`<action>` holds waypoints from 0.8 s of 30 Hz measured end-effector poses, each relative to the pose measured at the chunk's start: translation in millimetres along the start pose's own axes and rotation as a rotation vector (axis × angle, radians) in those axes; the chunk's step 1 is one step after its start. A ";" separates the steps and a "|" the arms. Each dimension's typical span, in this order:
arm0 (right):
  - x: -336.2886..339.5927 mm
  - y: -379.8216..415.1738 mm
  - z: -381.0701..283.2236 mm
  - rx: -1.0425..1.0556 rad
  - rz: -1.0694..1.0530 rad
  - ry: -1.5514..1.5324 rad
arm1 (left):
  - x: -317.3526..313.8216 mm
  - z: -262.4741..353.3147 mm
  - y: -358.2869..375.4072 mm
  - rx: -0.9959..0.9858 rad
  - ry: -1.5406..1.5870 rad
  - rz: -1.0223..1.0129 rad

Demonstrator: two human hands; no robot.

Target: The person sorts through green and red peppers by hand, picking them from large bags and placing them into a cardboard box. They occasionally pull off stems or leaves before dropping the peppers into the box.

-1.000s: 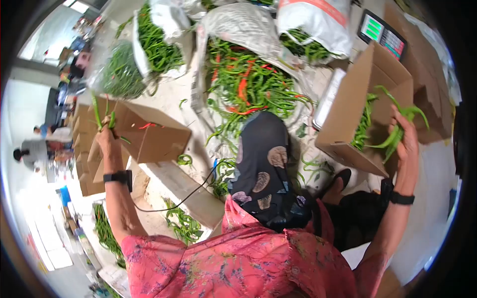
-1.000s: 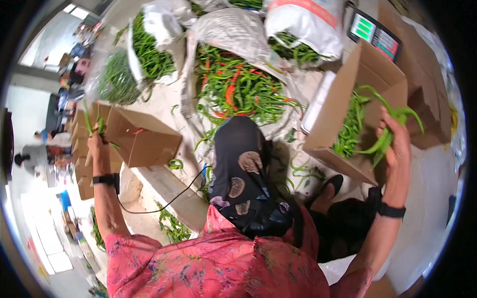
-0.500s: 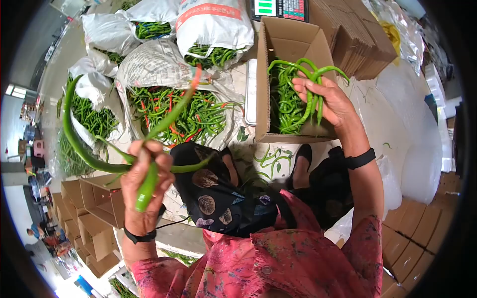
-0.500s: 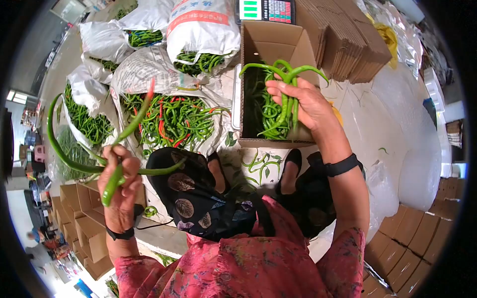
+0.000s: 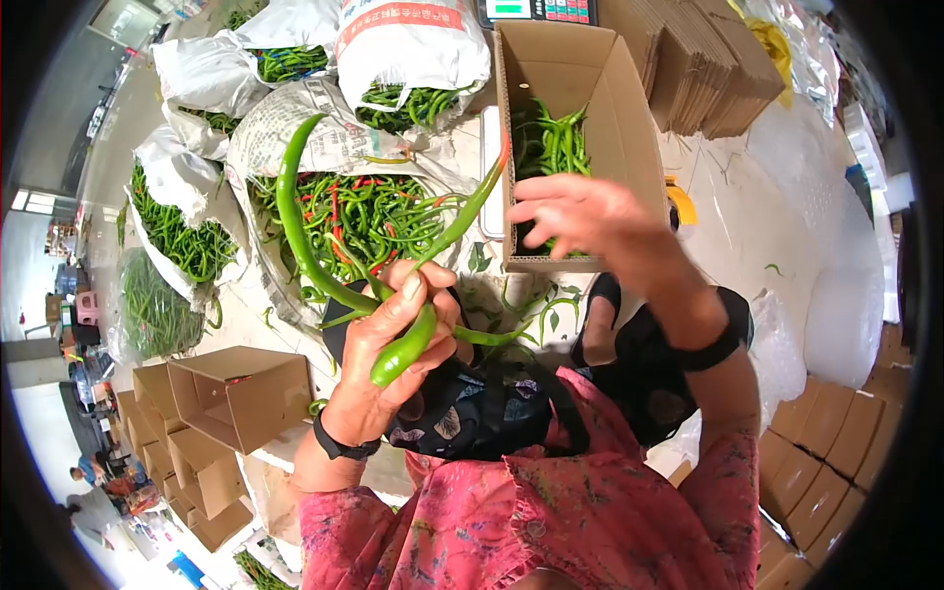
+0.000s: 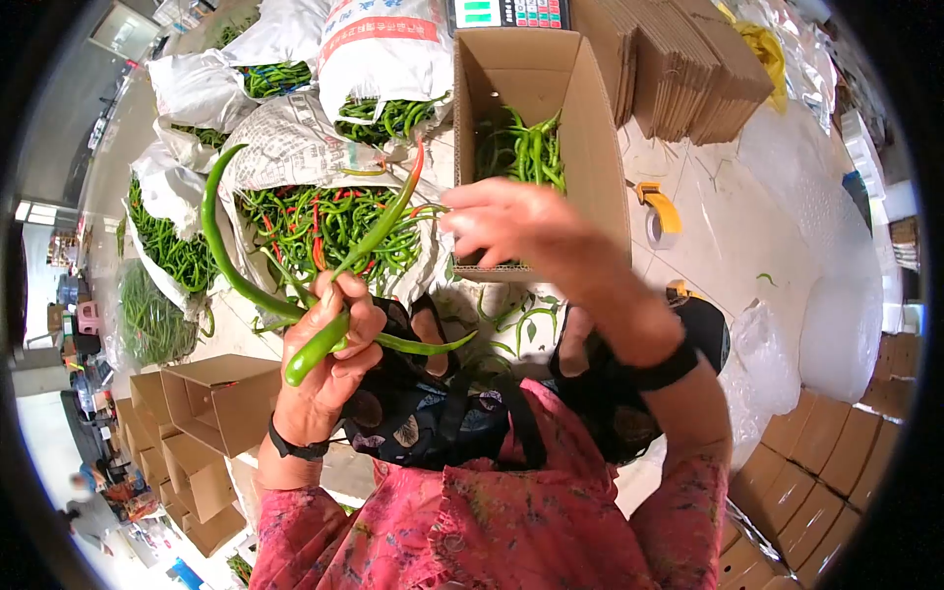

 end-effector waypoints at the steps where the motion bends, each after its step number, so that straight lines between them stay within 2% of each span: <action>1: -14.4 -1.7 3.9 -0.007 0.006 -0.095 | 0.7 -6.8 -2.1 0.025 0.041 -0.011; 2: -28.0 -4.6 11.9 -0.013 0.008 -0.191 | 0.6 -13.1 -3.1 0.048 0.082 -0.019; 3: -38.0 -6.3 25.3 -0.008 0.045 -0.477 | 1.4 -18.3 -2.5 0.063 0.051 -0.002; 8: -47.0 -12.1 37.5 0.049 0.115 -0.605 | 9.6 -39.5 4.4 0.151 0.034 0.004; 10: -28.0 -7.3 40.3 0.052 0.240 -0.327 | 22.3 -38.4 9.8 0.096 -0.103 0.151; 11: -19.2 -3.7 38.8 0.019 0.318 -0.299 | 35.4 -33.4 12.9 0.011 -0.286 0.269; 12: -16.1 0.9 35.4 0.014 0.315 -0.296 | 46.5 -26.6 15.3 -0.080 -0.337 0.367; 14: -0.1 12.0 30.3 0.023 0.395 -0.279 | 41.3 -10.5 21.4 -0.149 -0.332 0.383; 16: -10.2 15.8 19.6 0.082 0.307 -0.214 | 39.6 -8.4 23.5 -0.128 -0.424 0.345; 18: -37.5 17.4 12.3 0.024 0.285 0.031 | 18.8 -15.2 20.9 -0.071 -0.594 0.141; 19: -53.5 13.7 15.7 0.031 0.239 0.013 | 13.3 -22.4 20.7 -0.021 -0.626 0.084; 20: -72.1 9.9 20.8 0.089 0.183 -0.167 | 19.0 -28.8 18.7 -0.025 -0.815 0.020; 22: -86.9 7.9 23.2 0.082 0.197 -0.193 | 19.0 -21.7 26.4 -0.036 -0.680 0.090; 24: -80.4 10.2 7.1 0.046 0.233 -0.004 | 45.8 4.1 60.3 0.014 -0.486 0.360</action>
Point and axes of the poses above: each hand's wrist, its own y-axis away from the middle knuckle, its own x-axis out of the back of the hand, z = x × y, the point moved 9 cm from there along -y, towards the middle knuckle, and after that the axes turned 1 degree about x, right-handed, at the moved point
